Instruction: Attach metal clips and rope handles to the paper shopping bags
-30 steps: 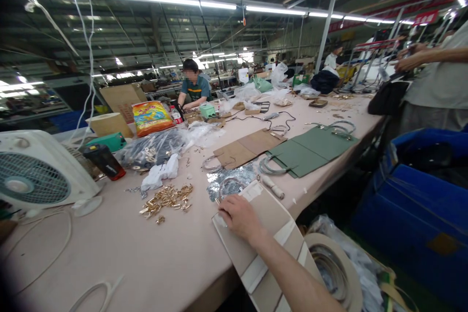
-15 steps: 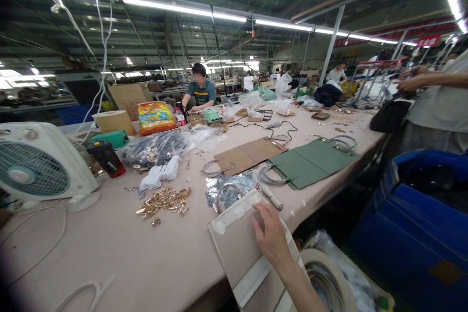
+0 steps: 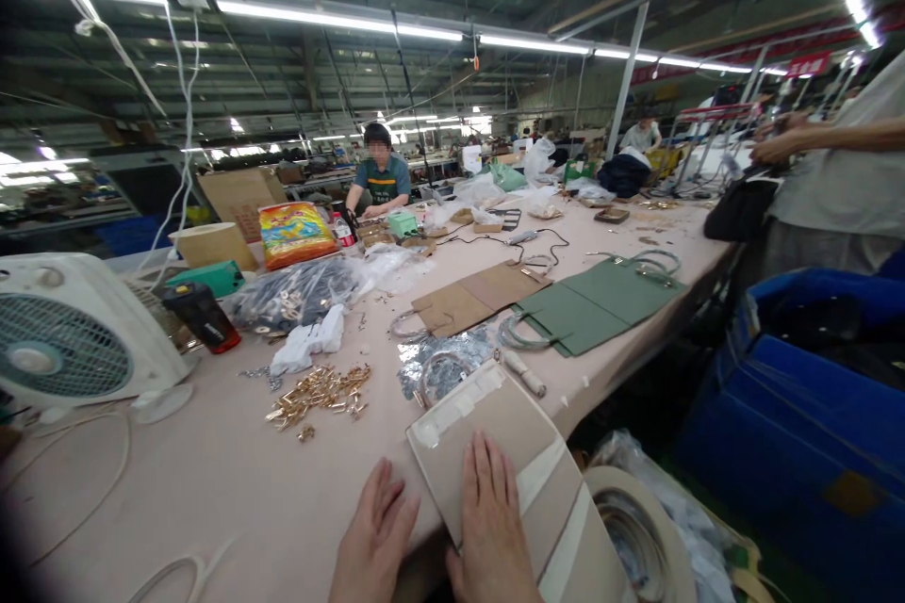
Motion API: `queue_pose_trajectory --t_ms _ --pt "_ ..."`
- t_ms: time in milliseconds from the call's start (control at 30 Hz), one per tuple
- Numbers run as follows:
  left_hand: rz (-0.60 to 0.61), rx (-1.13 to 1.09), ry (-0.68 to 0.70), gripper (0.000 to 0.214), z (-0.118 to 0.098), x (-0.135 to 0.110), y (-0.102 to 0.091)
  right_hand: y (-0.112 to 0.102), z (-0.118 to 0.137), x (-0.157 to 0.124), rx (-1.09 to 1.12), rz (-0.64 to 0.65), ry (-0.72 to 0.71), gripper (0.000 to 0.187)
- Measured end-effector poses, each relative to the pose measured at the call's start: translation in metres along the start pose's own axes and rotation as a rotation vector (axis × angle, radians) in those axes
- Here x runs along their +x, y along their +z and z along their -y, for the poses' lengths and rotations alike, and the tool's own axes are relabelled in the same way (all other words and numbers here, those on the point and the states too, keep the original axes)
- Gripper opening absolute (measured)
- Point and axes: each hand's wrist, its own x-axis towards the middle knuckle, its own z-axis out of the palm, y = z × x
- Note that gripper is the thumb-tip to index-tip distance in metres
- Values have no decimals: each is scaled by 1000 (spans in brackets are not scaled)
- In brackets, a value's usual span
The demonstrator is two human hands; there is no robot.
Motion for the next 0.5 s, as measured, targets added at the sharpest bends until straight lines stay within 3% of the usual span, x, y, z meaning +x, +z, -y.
queue_pose_trajectory --t_ms 100,200,400,500 --pt "62 -142 -68 96 -18 23 25 6 3 0 -43 -25 -15 138" --pt "153 -200 -92 81 -25 31 39 9 1 -2 -83 -23 -37 131" --pt "143 -236 72 71 -23 9 60 -2 -26 -16 -79 -107 -148 106" --pt "286 -159 215 65 -38 -5 65 -28 -35 -26 -18 -189 -80 86"
